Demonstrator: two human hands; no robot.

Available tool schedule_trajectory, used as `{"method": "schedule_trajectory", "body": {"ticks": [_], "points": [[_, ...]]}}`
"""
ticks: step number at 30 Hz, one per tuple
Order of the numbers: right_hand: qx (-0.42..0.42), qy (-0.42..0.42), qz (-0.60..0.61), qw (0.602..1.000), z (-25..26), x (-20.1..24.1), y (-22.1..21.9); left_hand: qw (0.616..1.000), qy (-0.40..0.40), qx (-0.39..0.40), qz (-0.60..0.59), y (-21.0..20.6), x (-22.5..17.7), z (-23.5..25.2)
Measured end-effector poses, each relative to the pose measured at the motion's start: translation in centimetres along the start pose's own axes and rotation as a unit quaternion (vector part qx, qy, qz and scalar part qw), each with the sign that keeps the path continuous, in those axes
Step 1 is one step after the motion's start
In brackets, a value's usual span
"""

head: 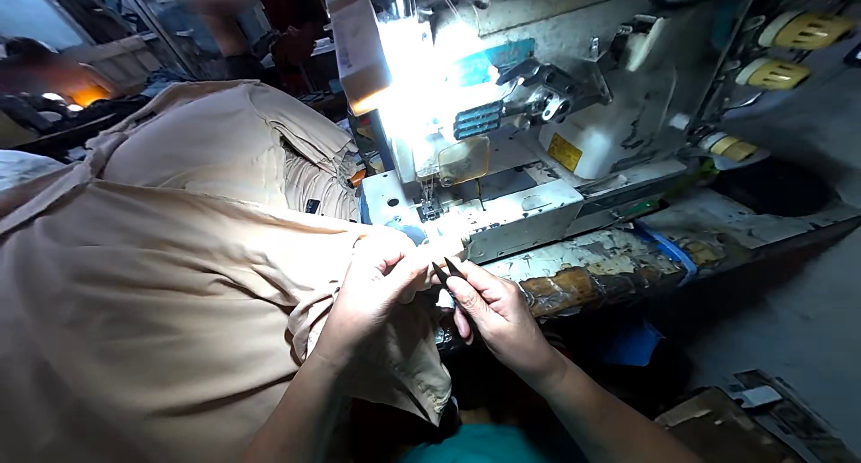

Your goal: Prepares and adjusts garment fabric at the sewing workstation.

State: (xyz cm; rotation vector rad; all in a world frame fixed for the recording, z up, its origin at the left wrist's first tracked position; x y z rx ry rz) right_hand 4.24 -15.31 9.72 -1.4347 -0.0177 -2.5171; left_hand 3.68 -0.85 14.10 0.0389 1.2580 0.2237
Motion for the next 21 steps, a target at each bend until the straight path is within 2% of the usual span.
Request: {"method": "schedule_trajectory", "body": {"ticks": [3,5,6,8,10,12,21], "points": [[0.000,0.145,0.095,0.985,-1.4,3.0,0.9,0.999,-0.022,0.028,0.026,-0.8,-0.8,-0.5],[0.060,0.230,0.100,0.966,-2.9,6.3,1.4,0.996,-0.054,0.009,0.077,-0.7,0.0,-0.3],[0.077,0.244,0.093,0.962,-3.3,7.3,1.8,0.995,-0.043,0.002,0.087,-0.6,1.0,-0.3],[0.040,0.196,0.079,0.977,-2.6,6.2,2.3,0.997,-0.014,0.003,0.079,-0.5,1.8,-0.5],[-0.012,0.089,0.043,0.995,-1.6,3.0,2.3,0.998,-0.002,0.000,0.070,-0.5,1.4,-0.8],[-0.005,0.023,-0.005,1.000,-1.5,1.2,1.8,0.998,-0.012,-0.004,0.060,-0.5,0.9,-0.9],[-0.008,0.000,-0.049,0.999,-1.1,0.1,1.3,0.999,0.003,-0.011,0.048,-0.6,0.6,-0.8]]}}
Point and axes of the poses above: each hand's wrist, its own z-axis towards the middle knuckle, its own y-axis out of the back of the hand, x = y × z, the point moved 9 cm from there along z, towards the middle knuckle, and after that the axes turned 10 degrees about -x, right-handed, at the moved point
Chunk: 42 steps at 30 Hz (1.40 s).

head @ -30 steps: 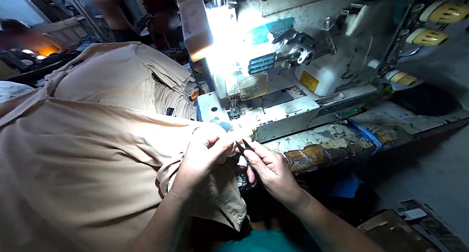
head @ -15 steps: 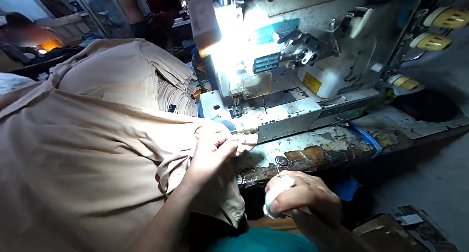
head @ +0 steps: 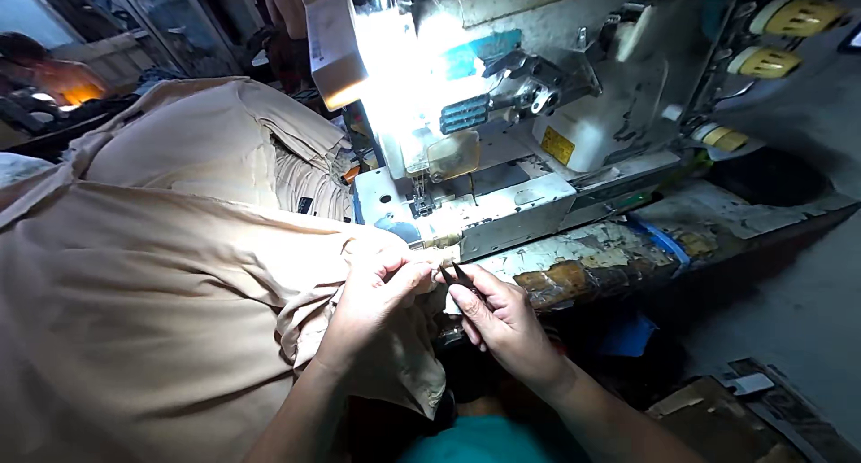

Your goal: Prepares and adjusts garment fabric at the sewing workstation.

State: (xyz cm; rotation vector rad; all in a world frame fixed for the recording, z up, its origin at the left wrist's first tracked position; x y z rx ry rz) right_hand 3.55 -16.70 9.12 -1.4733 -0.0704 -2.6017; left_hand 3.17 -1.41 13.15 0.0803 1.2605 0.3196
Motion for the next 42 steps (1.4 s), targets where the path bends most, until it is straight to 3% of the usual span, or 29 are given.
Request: {"method": "schedule_trajectory", "body": {"ticks": [20,24,26,30,35,42], "points": [[-0.010,-0.020,-0.005,1.000,-0.4,-0.6,-0.5,1.000,-0.025,0.005,0.000,-0.2,-0.3,-0.4],[-0.003,0.159,0.128,0.979,-1.3,3.8,0.6,0.999,-0.029,0.023,0.013,-0.5,-0.2,-0.7],[0.005,0.200,0.127,0.971,-1.3,5.1,1.4,0.999,-0.018,0.017,0.019,-0.4,0.4,-0.8],[-0.071,0.099,0.060,0.991,0.4,1.5,2.0,1.000,0.016,0.015,0.005,0.0,0.4,-0.9],[-0.097,0.153,-0.055,0.982,0.7,1.7,0.3,0.998,0.051,0.030,-0.035,-0.2,0.7,-0.8],[-0.158,0.063,0.030,0.985,1.5,-1.2,3.5,0.994,0.080,0.051,-0.057,0.0,1.3,-1.0]]}}
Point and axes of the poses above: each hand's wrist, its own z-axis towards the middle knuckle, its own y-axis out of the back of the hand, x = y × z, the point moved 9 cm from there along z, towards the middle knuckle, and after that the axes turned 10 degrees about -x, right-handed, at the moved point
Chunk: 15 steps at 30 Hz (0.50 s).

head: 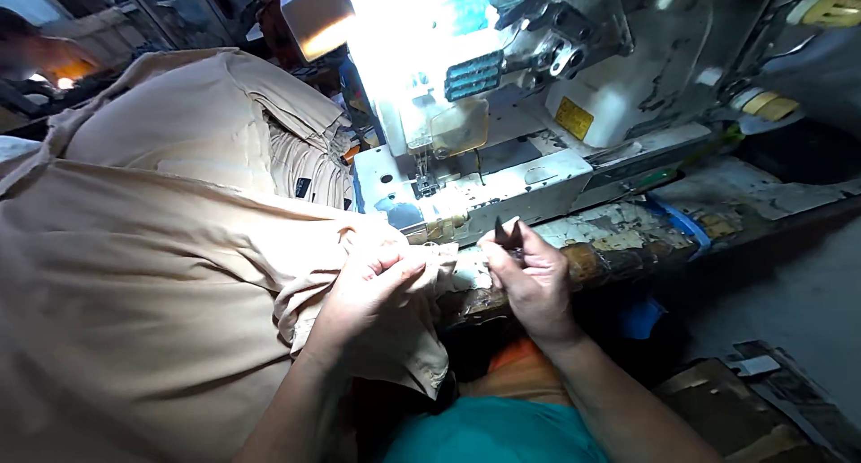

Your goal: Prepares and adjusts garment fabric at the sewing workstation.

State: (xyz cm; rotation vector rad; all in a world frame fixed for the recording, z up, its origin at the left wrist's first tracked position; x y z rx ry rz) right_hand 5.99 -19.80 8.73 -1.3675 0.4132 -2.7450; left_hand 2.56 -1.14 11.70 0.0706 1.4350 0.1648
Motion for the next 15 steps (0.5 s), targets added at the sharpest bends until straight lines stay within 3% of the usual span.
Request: {"method": "schedule_trajectory", "body": {"ticks": [6,9,11,13,15], "points": [[0.113,0.136,-0.044,0.983,-0.5,2.6,-2.1,0.998,0.032,0.026,-0.039,-0.2,0.8,0.5],[0.091,0.198,-0.091,0.972,-0.8,3.2,-3.2,0.999,0.021,0.016,-0.023,-0.4,0.5,0.5],[0.087,0.195,-0.078,0.974,-1.1,3.4,-3.4,1.000,0.003,0.006,-0.009,-0.4,0.5,0.5],[0.155,0.175,-0.018,0.972,-2.5,4.3,-3.8,1.000,-0.016,-0.013,0.010,-0.2,0.6,0.7],[0.289,0.158,0.071,0.942,-5.4,6.2,-4.5,1.000,-0.008,-0.030,0.002,0.3,1.0,1.1]]}}
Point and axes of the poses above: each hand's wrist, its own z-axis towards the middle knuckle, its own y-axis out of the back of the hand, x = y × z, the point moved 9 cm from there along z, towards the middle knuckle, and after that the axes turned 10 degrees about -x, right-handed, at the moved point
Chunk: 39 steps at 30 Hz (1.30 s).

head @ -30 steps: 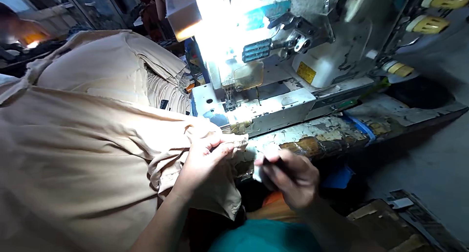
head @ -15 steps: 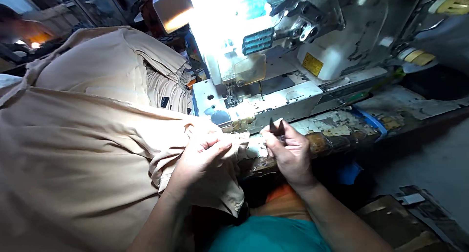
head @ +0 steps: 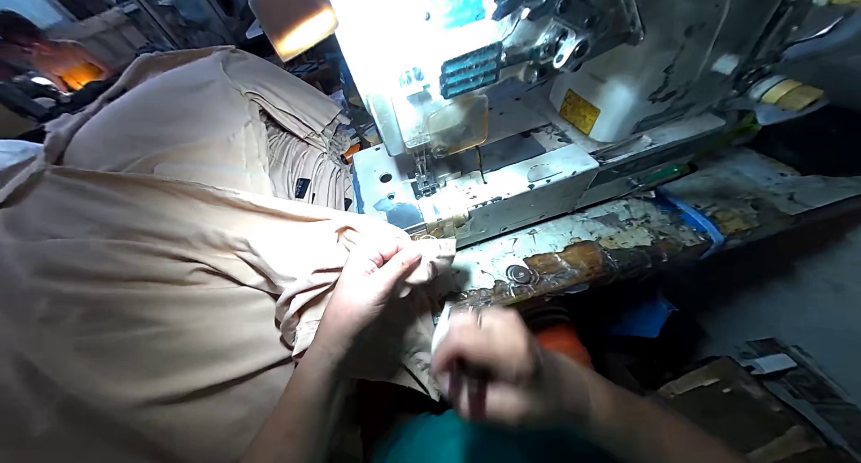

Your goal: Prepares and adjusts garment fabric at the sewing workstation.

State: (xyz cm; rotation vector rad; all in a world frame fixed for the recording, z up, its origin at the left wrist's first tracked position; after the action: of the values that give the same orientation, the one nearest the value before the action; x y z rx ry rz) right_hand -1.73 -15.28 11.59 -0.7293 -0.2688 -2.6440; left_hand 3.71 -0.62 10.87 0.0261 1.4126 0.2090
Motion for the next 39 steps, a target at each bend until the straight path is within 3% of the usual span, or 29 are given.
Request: {"method": "schedule_trajectory", "body": {"ticks": [2,3,7,17,28,32,36,39], "points": [[0.063,-0.026,0.054,0.996,-1.1,0.8,-1.3,0.999,0.021,-0.005,-0.039,0.2,0.2,0.2],[0.057,-0.067,0.045,0.995,-1.2,0.0,-1.0,0.998,0.030,-0.001,-0.057,0.2,0.1,0.1],[-0.064,-0.235,0.000,0.970,-0.7,-4.4,2.1,0.996,0.031,0.016,-0.085,0.0,-0.2,-0.3],[-0.101,-0.264,-0.010,0.959,-0.7,-5.5,1.7,0.997,0.014,0.035,-0.064,-0.3,-0.7,-0.8],[-0.105,-0.275,-0.013,0.956,-1.2,-5.8,1.9,0.997,0.014,0.027,-0.064,-0.6,-0.5,-0.9],[-0.141,-0.280,0.018,0.949,-1.4,-5.8,2.1,0.998,0.011,0.027,-0.049,-0.6,-0.5,-1.0],[-0.211,-0.117,0.113,0.964,-0.7,-2.6,4.4,0.999,-0.003,0.037,-0.030,-0.7,-0.8,-1.2],[-0.224,-0.069,0.002,0.972,-0.5,-2.2,5.6,0.999,0.008,0.035,-0.035,-0.6,-0.6,-1.3]]}}
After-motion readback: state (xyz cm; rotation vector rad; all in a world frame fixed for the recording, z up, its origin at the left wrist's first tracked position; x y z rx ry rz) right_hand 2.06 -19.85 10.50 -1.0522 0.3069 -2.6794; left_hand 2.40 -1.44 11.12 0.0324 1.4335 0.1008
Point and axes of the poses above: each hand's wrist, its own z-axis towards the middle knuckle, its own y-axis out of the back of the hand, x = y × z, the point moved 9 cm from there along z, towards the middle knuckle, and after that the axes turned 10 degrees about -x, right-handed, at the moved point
